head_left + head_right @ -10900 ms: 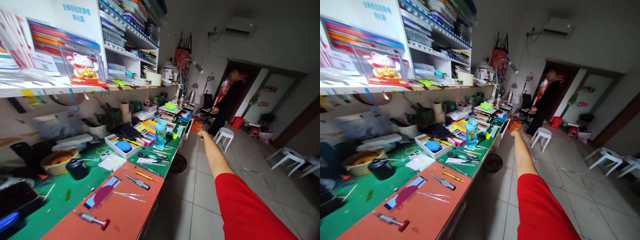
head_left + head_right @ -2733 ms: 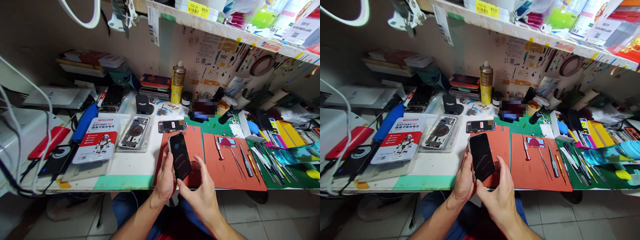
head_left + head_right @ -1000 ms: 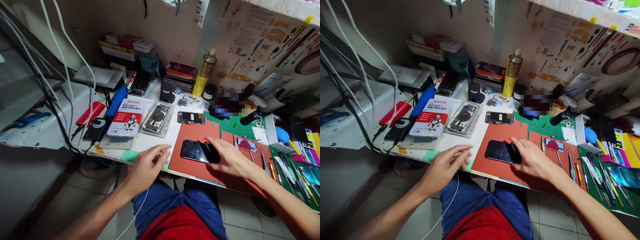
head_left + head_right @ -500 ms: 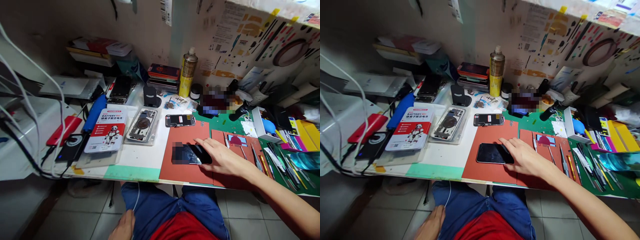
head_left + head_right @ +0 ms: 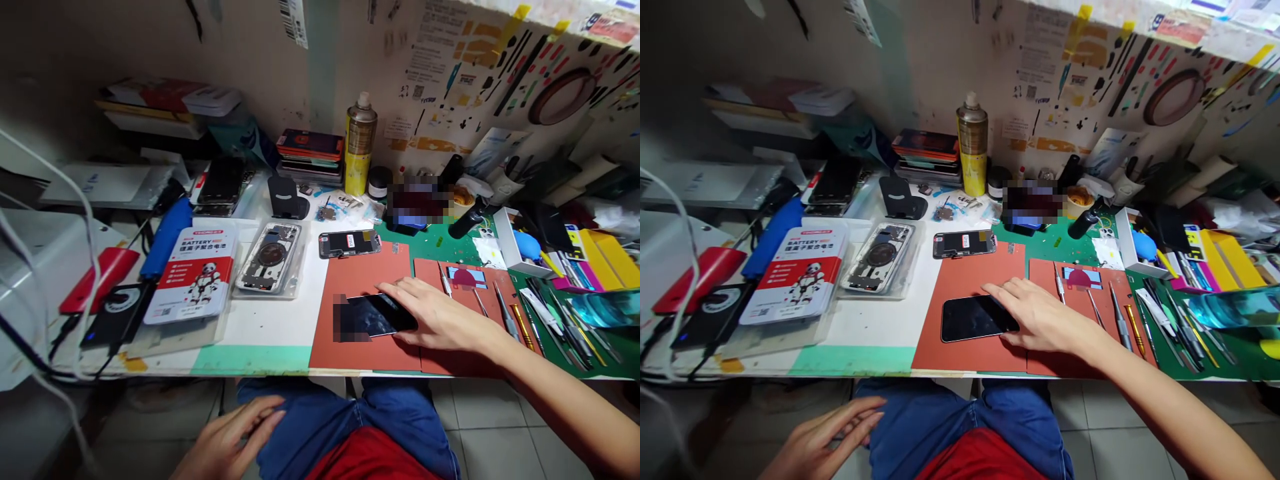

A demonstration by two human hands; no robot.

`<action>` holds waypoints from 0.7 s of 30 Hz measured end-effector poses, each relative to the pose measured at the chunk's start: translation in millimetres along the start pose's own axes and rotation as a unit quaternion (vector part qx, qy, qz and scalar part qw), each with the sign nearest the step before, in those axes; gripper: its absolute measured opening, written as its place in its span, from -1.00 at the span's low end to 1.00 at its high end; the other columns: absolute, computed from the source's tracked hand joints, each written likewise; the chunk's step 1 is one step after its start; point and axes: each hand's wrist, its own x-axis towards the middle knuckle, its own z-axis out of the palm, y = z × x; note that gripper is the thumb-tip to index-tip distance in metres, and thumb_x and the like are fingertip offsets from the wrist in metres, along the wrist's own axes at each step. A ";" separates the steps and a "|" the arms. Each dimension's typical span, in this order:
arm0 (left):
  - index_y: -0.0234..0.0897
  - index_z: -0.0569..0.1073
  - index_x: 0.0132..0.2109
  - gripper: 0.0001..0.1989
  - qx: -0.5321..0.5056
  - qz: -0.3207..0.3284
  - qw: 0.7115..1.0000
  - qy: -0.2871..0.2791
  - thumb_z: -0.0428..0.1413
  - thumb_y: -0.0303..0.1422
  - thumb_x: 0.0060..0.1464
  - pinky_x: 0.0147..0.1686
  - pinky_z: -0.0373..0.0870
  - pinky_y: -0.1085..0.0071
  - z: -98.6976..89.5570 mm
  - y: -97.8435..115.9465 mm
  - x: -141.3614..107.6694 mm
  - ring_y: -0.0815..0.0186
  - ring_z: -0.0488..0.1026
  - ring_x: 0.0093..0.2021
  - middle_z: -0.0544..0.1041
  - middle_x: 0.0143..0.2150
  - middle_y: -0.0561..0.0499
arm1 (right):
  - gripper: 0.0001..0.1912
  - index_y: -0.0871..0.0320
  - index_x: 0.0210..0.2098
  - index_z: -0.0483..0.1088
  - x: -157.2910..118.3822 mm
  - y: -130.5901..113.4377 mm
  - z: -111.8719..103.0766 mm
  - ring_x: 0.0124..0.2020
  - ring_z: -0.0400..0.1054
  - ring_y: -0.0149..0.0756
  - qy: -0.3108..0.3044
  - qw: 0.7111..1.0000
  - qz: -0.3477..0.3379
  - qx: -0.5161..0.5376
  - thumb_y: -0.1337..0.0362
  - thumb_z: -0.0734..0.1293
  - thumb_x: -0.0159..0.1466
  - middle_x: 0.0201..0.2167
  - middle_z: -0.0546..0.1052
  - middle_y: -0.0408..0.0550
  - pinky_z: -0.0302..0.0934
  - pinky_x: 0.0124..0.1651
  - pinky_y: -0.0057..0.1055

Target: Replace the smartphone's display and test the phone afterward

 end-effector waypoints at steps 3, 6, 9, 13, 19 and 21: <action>0.04 0.61 0.12 -0.70 -0.029 0.148 0.988 0.035 0.17 -0.07 0.34 -0.07 0.64 0.36 -17.5 57.7 40.4 0.16 0.68 -0.14 0.71 -0.08 0.04 | -0.14 0.07 0.52 0.01 -4.5 -0.1 1.2 0.21 0.37 0.03 -0.006 1.000 0.003 0.011 0.32 0.44 0.34 0.22 0.46 0.17 0.37 0.25 0.03; -0.07 0.29 0.46 -0.33 0.011 0.226 0.972 0.066 0.25 -0.13 0.30 0.31 0.45 0.09 -18.2 92.7 81.1 0.00 0.46 0.31 0.50 0.33 -0.14 | -0.11 0.02 0.53 0.00 -8.3 -0.4 2.8 0.24 0.36 0.03 -0.009 1.000 0.009 0.024 0.32 0.44 0.33 0.25 0.44 0.17 0.36 0.28 0.04; -0.11 0.13 0.53 -0.20 0.035 0.241 0.969 0.030 0.27 -0.13 0.29 0.35 0.38 0.00 -8.3 102.4 111.0 -0.04 0.33 0.40 0.39 0.40 -0.22 | -0.09 0.00 0.54 -0.03 -9.5 -0.7 3.7 0.24 0.35 0.02 -0.016 0.999 0.017 0.041 0.33 0.44 0.33 0.26 0.44 0.15 0.36 0.28 0.04; -0.08 0.04 0.55 -0.21 0.030 0.237 0.971 0.018 0.22 -0.17 0.35 0.31 0.37 0.02 1.6 98.8 122.5 0.00 0.32 0.36 0.40 0.34 -0.22 | -0.11 0.03 0.54 -0.04 -9.8 -0.5 4.1 0.22 0.36 -0.01 -0.023 0.998 0.030 0.054 0.36 0.41 0.34 0.25 0.44 0.13 0.39 0.26 0.00; -0.03 0.02 0.56 -0.20 0.029 0.242 0.969 0.035 0.22 -0.20 0.35 0.29 0.34 0.07 5.7 94.3 119.6 0.01 0.32 0.34 0.41 0.32 -0.18 | -0.13 -0.04 0.54 -0.02 -22.0 -2.9 6.1 0.37 0.29 -0.02 0.005 0.995 0.062 0.082 0.31 0.42 0.36 0.40 0.34 0.11 0.38 0.34 0.00; -0.03 0.04 0.56 -0.21 0.029 0.244 0.969 0.037 0.22 -0.21 0.34 0.29 0.34 0.09 6.2 94.4 120.4 0.02 0.33 0.33 0.43 0.31 -0.16 | -0.13 -0.06 0.54 -0.04 -28.8 -3.1 8.0 0.40 0.28 -0.03 0.017 0.993 0.078 0.091 0.31 0.41 0.37 0.42 0.32 0.10 0.37 0.36 0.00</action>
